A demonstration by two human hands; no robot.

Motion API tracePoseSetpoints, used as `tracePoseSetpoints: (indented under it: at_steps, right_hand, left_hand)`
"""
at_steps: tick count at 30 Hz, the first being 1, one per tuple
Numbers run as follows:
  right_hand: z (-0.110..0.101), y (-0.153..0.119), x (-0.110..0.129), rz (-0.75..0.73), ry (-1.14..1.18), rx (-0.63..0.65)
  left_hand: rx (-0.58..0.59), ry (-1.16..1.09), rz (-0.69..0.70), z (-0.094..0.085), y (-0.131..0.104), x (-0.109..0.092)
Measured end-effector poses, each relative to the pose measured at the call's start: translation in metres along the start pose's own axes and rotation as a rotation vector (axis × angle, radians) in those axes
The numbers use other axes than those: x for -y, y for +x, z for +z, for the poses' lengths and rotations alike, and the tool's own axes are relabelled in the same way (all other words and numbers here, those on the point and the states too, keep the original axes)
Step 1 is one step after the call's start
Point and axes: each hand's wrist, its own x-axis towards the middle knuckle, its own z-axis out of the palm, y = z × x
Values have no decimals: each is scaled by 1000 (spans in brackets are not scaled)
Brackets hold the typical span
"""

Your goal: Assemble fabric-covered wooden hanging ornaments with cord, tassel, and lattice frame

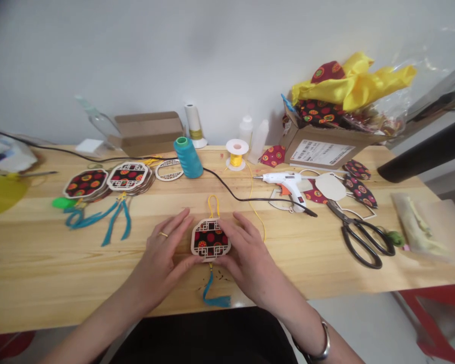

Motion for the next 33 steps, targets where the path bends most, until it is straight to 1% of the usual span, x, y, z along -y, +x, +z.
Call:
tracePoseSetpoints:
  at_steps: [3, 7, 10, 12, 14, 17, 19, 21, 23, 26, 30, 33]
  right_hand:
    - [-3, 0, 4, -26, 9, -51]
    - [-6, 0, 6, -4, 28, -80]
    - [-8, 1, 5, 9, 29, -134]
    - [-8, 2, 4, 34, 3, -183]
    - [-8, 2, 5, 81, -20, -211]
    - [-8, 1, 7, 237, 27, -225]
    - [-10, -1, 9, 386, 131, -220]
    - [-13, -3, 10, 501, 288, -200]
    - [-17, -4, 9, 557, 457, -172]
    - [-24, -5, 9, 595, 643, -116]
    - [-31, -5, 10, 633, 781, -70]
    - [-32, -6, 9, 608, 819, -56]
  left_hand:
    - [18, 16, -18, 0, -3, -3]
    - [40, -6, -35, -2, -1, -6]
    - [38, -62, -79, -4, 3, -7]
    - [47, -141, -130, -8, 5, -10]
    - [65, -266, -228, -13, 7, -13]
    - [115, -535, -470, -22, 9, -17]
    - [142, -766, -618, -29, 10, -18]
    - [140, -1008, -714, -35, 11, -18]
    - [119, -1199, -774, -41, 11, -18]
    - [132, -1357, -824, -46, 13, -18]
    - [180, -1480, -856, -47, 18, -18]
    - [192, -1499, -868, -46, 20, -17]
